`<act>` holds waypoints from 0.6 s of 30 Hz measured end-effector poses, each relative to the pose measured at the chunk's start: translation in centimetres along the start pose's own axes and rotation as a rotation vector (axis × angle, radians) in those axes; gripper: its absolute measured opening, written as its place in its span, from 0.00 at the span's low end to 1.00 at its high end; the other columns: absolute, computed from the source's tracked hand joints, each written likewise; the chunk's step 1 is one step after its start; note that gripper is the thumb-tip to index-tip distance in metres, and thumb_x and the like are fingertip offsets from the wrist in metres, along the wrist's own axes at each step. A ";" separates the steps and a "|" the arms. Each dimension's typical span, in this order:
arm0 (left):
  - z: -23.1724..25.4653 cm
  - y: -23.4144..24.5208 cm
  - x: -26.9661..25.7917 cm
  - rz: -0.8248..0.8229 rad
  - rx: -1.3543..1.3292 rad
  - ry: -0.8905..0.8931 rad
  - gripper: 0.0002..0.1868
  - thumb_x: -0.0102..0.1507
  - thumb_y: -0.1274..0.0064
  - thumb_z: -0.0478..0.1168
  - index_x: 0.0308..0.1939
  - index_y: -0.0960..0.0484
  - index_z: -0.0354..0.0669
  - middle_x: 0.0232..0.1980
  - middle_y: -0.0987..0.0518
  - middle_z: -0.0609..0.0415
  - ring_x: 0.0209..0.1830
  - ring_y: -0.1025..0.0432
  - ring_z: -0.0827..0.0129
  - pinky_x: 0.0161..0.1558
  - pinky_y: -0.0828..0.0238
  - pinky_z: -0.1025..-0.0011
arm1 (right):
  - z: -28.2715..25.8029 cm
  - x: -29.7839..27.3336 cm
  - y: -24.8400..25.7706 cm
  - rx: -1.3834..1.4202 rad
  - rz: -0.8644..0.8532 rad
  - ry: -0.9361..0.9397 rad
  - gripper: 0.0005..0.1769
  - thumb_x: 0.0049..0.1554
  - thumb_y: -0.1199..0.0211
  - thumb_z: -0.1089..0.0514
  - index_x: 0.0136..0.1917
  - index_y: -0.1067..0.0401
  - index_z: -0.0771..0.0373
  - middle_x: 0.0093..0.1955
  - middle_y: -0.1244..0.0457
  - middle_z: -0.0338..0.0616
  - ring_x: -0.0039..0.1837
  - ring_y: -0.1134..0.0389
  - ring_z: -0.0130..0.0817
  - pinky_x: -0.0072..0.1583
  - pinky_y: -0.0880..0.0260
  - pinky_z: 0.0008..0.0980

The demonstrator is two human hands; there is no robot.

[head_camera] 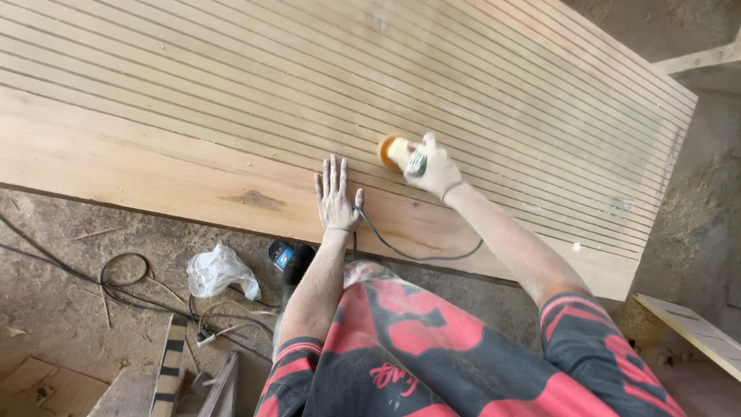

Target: The person uses an orbital sander to smooth the surface of a large wooden panel. They move the sander systematically across the wood, generating sawdust, and then walk away from the panel.

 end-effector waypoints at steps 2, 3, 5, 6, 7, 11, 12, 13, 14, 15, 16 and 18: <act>0.4 -0.6 -0.3 -0.032 0.024 0.025 0.40 0.69 0.59 0.57 0.82 0.48 0.47 0.85 0.53 0.46 0.86 0.62 0.55 0.81 0.74 0.52 | 1.1 3.0 1.5 0.032 0.040 -0.029 0.42 0.42 0.22 0.50 0.62 0.44 0.62 0.52 0.29 0.56 0.53 0.26 0.53 0.54 0.24 0.46; 0.3 -0.5 -0.3 -0.042 0.037 0.026 0.40 0.69 0.59 0.56 0.82 0.47 0.48 0.86 0.54 0.47 0.86 0.62 0.54 0.81 0.74 0.52 | 1.6 4.6 2.0 0.000 0.045 -0.082 0.42 0.43 0.22 0.50 0.62 0.43 0.62 0.52 0.29 0.56 0.53 0.26 0.53 0.54 0.24 0.45; 0.4 -0.3 0.1 -0.061 0.055 0.031 0.39 0.69 0.60 0.55 0.82 0.47 0.49 0.86 0.54 0.47 0.86 0.62 0.54 0.81 0.74 0.52 | 2.3 7.6 3.4 -0.028 0.056 -0.113 0.43 0.43 0.20 0.50 0.62 0.44 0.62 0.51 0.29 0.56 0.54 0.26 0.53 0.55 0.24 0.44; 0.5 -0.2 0.2 -0.071 0.062 0.035 0.39 0.69 0.60 0.55 0.82 0.47 0.49 0.86 0.54 0.47 0.86 0.62 0.53 0.81 0.74 0.52 | 2.5 9.0 4.3 -0.023 0.062 -0.091 0.45 0.41 0.19 0.50 0.61 0.44 0.63 0.51 0.30 0.57 0.55 0.26 0.53 0.55 0.24 0.44; 0.6 -0.2 0.5 -0.071 0.065 0.040 0.39 0.69 0.60 0.54 0.82 0.47 0.49 0.86 0.54 0.46 0.86 0.63 0.53 0.81 0.75 0.52 | 2.7 10.7 5.3 -0.025 0.069 -0.062 0.46 0.40 0.18 0.51 0.60 0.44 0.64 0.51 0.30 0.58 0.55 0.27 0.54 0.55 0.25 0.44; 0.5 -1.2 0.6 -0.125 0.131 0.085 0.37 0.69 0.61 0.54 0.81 0.47 0.50 0.86 0.56 0.48 0.86 0.63 0.54 0.80 0.75 0.53 | 4.3 16.8 7.6 0.019 0.115 -0.029 0.44 0.41 0.17 0.52 0.58 0.45 0.63 0.59 0.30 0.53 0.57 0.26 0.49 0.57 0.25 0.42; 0.4 -1.5 0.3 -0.134 0.156 0.097 0.37 0.69 0.61 0.54 0.82 0.48 0.51 0.86 0.56 0.49 0.86 0.63 0.55 0.80 0.75 0.52 | 4.9 18.4 8.4 0.046 0.118 -0.006 0.44 0.41 0.17 0.52 0.58 0.46 0.64 0.60 0.31 0.53 0.58 0.26 0.46 0.58 0.24 0.41; 0.2 -1.6 0.4 -0.145 0.188 0.104 0.37 0.70 0.61 0.54 0.82 0.48 0.51 0.86 0.56 0.49 0.86 0.63 0.55 0.80 0.75 0.52 | 5.4 19.9 8.8 0.079 0.126 0.015 0.44 0.41 0.17 0.53 0.58 0.46 0.64 0.61 0.31 0.54 0.59 0.26 0.44 0.60 0.23 0.40; 0.1 -1.7 0.2 -0.151 0.175 0.114 0.37 0.69 0.61 0.54 0.82 0.48 0.52 0.86 0.56 0.50 0.86 0.63 0.55 0.80 0.75 0.52 | 6.2 21.1 9.1 0.051 0.138 -0.004 0.43 0.41 0.18 0.50 0.57 0.46 0.64 0.59 0.32 0.52 0.58 0.26 0.43 0.58 0.24 0.39; 0.0 -1.8 0.6 -0.149 0.163 0.116 0.37 0.69 0.62 0.55 0.81 0.48 0.52 0.86 0.56 0.50 0.85 0.63 0.55 0.80 0.75 0.52 | 6.9 22.7 9.7 0.021 0.160 -0.018 0.43 0.41 0.19 0.48 0.57 0.45 0.63 0.57 0.32 0.50 0.56 0.27 0.41 0.56 0.24 0.39; -0.1 -2.0 1.0 -0.147 0.151 0.118 0.37 0.69 0.62 0.55 0.81 0.48 0.53 0.86 0.57 0.50 0.85 0.63 0.55 0.80 0.75 0.52 | 7.7 24.6 10.3 -0.008 0.183 -0.032 0.43 0.41 0.20 0.45 0.56 0.45 0.63 0.55 0.32 0.48 0.55 0.27 0.40 0.55 0.25 0.38; -0.2 -2.3 0.7 -0.165 0.166 0.130 0.37 0.69 0.62 0.55 0.81 0.48 0.53 0.86 0.57 0.50 0.85 0.63 0.56 0.80 0.75 0.52 | 11.4 29.3 8.8 1.140 0.167 -0.490 0.32 0.46 0.37 0.37 0.56 0.38 0.58 0.49 0.31 0.45 0.49 0.27 0.41 0.50 0.23 0.41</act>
Point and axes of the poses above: each hand's wrist, its own x-axis towards the middle knuckle, its own y-axis out of the back of the hand, z = x × y, the point moved 6 cm from there along x, towards the middle knuckle
